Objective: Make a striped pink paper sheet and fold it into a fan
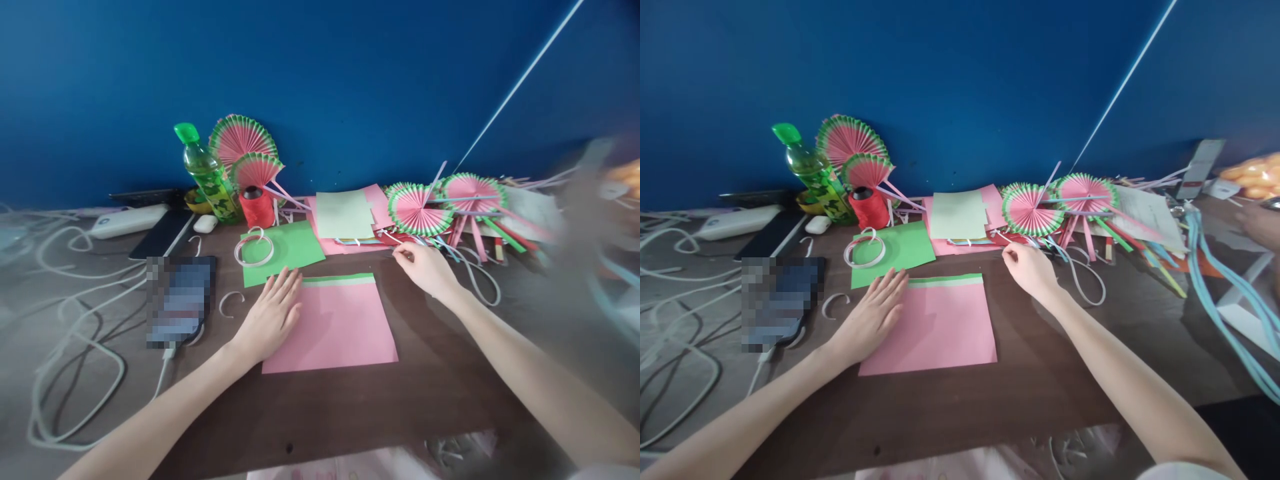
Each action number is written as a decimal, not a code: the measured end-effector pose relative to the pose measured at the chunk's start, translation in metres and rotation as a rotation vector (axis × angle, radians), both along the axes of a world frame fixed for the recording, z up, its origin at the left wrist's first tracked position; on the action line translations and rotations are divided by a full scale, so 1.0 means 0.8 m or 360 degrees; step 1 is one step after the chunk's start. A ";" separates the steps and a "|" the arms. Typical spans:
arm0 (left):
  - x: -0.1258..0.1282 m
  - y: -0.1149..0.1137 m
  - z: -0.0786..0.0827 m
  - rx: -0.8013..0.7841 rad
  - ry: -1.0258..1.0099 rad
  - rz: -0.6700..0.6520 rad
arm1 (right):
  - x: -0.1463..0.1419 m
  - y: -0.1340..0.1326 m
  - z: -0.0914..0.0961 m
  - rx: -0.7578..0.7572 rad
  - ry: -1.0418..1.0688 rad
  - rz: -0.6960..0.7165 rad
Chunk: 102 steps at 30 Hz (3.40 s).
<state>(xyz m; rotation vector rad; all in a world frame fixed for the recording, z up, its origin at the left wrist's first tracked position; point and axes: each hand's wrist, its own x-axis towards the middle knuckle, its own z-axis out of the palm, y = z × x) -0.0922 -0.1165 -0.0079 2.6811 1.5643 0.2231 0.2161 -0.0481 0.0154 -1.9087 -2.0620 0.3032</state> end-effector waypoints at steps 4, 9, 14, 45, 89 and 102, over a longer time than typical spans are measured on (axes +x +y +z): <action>-0.006 -0.002 0.000 0.0042 0.0003 0.0006 | -0.020 -0.028 -0.013 0.0292 0.0201 0.0355; -0.002 -0.009 -0.015 0.0033 0.0068 -0.0004 | -0.046 -0.051 -0.040 0.0153 -0.0056 0.0949; -0.001 -0.012 -0.014 0.0075 0.0086 0.0047 | -0.035 -0.042 -0.046 0.0040 -0.0217 0.1060; 0.032 0.094 0.005 0.0251 -0.0077 0.0422 | -0.142 0.067 -0.022 0.0735 -0.0132 0.1143; -0.009 0.112 0.069 -0.0794 -0.2615 0.0824 | 0.072 0.000 0.000 0.0227 -0.0408 0.0193; -0.005 0.113 0.071 -0.0848 -0.2664 0.0888 | 0.058 0.013 0.002 0.0219 0.0502 0.0070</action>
